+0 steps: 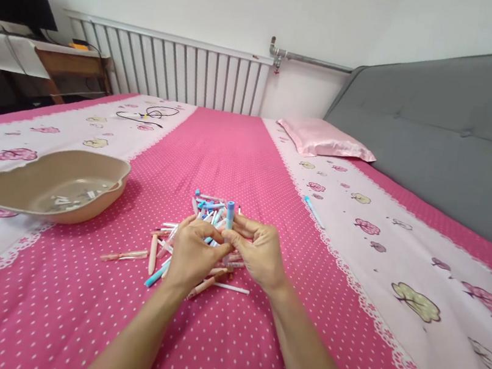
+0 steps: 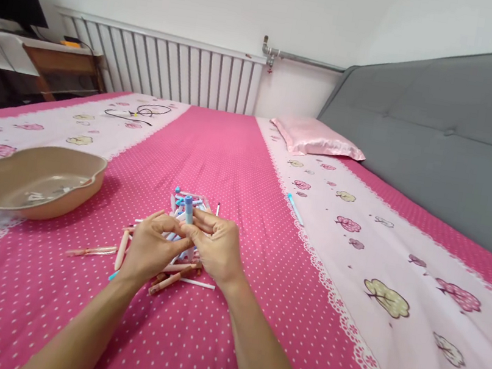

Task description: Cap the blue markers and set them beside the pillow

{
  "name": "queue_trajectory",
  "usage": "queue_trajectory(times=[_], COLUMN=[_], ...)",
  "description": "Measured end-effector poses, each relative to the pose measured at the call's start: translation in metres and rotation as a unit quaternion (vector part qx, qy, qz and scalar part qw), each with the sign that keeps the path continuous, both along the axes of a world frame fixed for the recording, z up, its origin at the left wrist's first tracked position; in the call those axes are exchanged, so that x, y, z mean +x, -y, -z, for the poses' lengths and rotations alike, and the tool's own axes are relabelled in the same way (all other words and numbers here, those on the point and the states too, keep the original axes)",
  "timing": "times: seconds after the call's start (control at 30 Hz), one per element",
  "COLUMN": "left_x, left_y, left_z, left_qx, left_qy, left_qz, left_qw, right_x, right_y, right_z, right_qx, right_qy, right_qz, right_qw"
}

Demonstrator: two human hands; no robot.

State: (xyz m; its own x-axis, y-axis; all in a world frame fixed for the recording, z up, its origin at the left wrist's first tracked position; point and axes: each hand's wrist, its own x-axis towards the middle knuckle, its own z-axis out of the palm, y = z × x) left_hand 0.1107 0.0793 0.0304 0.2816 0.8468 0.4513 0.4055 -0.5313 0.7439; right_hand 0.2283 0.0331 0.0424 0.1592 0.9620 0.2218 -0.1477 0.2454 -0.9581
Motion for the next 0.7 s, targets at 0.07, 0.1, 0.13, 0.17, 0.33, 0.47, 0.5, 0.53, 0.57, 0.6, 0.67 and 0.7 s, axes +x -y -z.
queue_trajectory(times=[0.07,0.1,0.13,0.17,0.33,0.47,0.5,0.53,0.57,0.6,0.67,0.7], left_x=[0.0,0.0,0.0,-0.001,-0.005,-0.012,-0.014,-0.017,-0.019,-0.022,-0.027,-0.029], left_y=[0.0,0.0,0.0,0.0,-0.001,-0.005,-0.007,-0.01,-0.013,-0.016,-0.023,-0.026], left_z=[0.0,0.0,0.0,0.0,-0.004,-0.007,-0.007,-0.008,-0.007,-0.007,-0.004,-0.002], left_qx=[-0.015,-0.024,-0.034,-0.045,-0.092,-0.098,-0.088,-0.078,-0.07,-0.067,-0.076,-0.082], left_qy=[0.005,0.005,0.005,0.005,0.043,0.106,0.119,0.134,0.15,0.166,0.187,0.187], left_qz=[-0.001,-0.001,0.001,0.002,-0.007,-0.059,-0.068,-0.072,-0.069,-0.063,-0.054,-0.053], left_qw=[1.0,1.0,0.999,0.999,0.995,0.988,0.987,0.985,0.984,0.982,0.978,0.977], right_x=[-0.001,-0.001,-0.001,-0.001,0.009,0.021,0.024,0.026,0.028,0.029,0.029,0.029], right_y=[0.0,0.0,0.0,0.0,-0.003,-0.008,-0.009,-0.01,-0.011,-0.012,-0.014,-0.014], right_z=[0.0,0.001,0.002,0.003,0.007,0.01,0.012,0.014,0.016,0.019,0.024,0.027], right_qx=[-0.017,-0.024,-0.026,-0.024,-0.002,0.027,0.02,0.008,-0.004,-0.017,-0.04,-0.048], right_qy=[-0.009,-0.01,-0.006,0.001,0.037,0.047,0.055,0.064,0.074,0.087,0.114,0.128], right_qz=[-0.003,-0.003,-0.002,0.001,0.032,0.132,0.151,0.164,0.17,0.169,0.159,0.152], right_qw=[1.0,1.0,1.0,1.0,0.999,0.99,0.987,0.984,0.983,0.982,0.98,0.979])
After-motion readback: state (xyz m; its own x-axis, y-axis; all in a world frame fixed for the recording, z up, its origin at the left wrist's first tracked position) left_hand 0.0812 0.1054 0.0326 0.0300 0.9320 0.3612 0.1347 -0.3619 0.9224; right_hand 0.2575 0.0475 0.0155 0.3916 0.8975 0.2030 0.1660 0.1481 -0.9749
